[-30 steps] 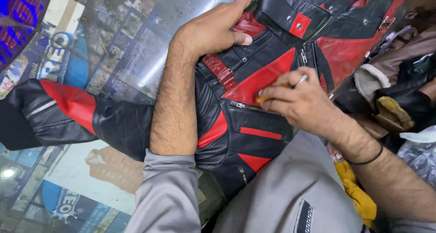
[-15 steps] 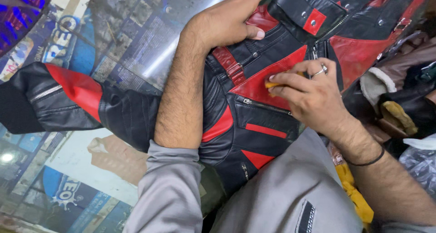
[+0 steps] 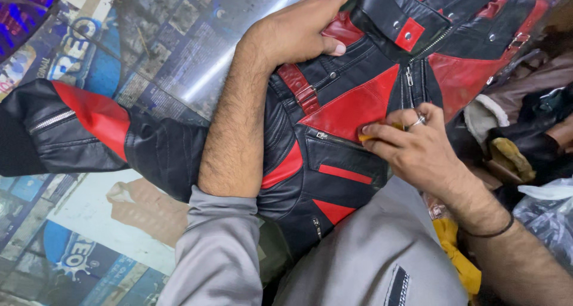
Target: The person uses a sponge to wipe the surface of a red and black leather jacket laid on a table. They repeatedly rub different sections including the collar, chest, and sleeves, occasionally repositioning the jacket to access other areas.
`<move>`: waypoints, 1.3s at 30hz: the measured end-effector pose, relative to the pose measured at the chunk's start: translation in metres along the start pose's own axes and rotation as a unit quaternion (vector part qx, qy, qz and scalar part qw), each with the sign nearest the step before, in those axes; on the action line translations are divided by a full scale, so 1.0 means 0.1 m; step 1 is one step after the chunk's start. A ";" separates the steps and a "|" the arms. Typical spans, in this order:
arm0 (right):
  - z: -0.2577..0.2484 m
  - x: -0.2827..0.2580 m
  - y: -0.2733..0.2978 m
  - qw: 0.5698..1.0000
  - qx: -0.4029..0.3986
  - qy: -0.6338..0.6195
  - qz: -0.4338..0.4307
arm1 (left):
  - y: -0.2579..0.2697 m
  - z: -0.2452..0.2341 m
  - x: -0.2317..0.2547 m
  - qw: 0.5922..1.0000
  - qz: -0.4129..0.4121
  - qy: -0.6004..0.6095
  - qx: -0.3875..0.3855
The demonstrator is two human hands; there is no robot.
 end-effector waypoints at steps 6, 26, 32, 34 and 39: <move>-0.10 0.06 -0.04 1.000 0.000 0.002 -0.011 | 0.03 -0.03 0.06 1.000 -0.010 -0.006 -0.004; 0.05 0.53 0.69 0.606 0.370 -0.704 0.011 | 0.06 -0.18 0.27 0.999 -0.043 0.004 -0.011; 0.85 0.63 1.33 0.367 0.330 -0.867 0.074 | 0.00 -0.13 0.09 0.985 -0.161 0.060 0.026; 1.03 0.69 1.43 0.353 0.334 -0.870 0.082 | -0.03 -0.10 0.01 0.980 -0.171 0.061 0.077; 1.21 0.94 1.36 0.396 0.339 -0.842 0.137 | -0.08 -0.02 -0.23 0.981 -0.144 0.081 0.097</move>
Point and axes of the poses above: each hand's wrist, its own y-axis away from the middle knuckle, its own z-axis out of the palm, x = y × z, the point moved 2 cm from there along -y, towards the middle knuckle, and after that the axes turned 10 degrees about -x, right-handed, at the moved point
